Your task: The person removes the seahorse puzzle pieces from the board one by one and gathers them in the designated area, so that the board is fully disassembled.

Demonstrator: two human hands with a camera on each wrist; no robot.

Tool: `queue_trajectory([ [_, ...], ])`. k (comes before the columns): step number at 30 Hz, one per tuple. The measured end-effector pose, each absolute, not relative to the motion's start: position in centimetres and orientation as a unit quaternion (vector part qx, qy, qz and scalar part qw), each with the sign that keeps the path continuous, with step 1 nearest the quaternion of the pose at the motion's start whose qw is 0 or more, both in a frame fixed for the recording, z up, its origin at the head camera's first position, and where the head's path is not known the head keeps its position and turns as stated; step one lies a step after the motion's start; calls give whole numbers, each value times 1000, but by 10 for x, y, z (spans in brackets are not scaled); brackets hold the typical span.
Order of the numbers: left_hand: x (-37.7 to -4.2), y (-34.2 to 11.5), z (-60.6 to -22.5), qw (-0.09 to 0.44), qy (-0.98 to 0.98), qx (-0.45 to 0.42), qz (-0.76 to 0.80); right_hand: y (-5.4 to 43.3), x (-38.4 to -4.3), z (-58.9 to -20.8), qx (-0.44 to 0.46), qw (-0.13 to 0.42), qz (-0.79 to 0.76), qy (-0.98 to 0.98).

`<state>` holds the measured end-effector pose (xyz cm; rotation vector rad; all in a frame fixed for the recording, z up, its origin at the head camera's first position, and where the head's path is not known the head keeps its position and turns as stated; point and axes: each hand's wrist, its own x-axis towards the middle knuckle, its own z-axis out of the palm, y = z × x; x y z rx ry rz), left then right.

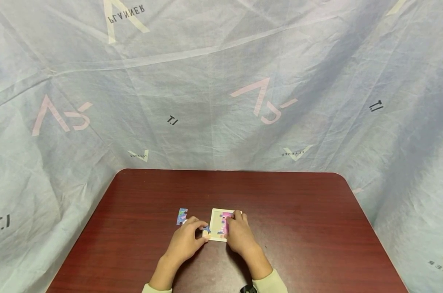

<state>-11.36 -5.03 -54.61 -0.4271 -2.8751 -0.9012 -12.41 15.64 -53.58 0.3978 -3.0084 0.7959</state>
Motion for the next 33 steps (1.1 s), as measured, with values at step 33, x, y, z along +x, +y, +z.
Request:
queue_trajectory([
  [33, -109, -71, -543, 50, -949, -108, -292, 156, -124, -537, 118, -12, 255, -960],
])
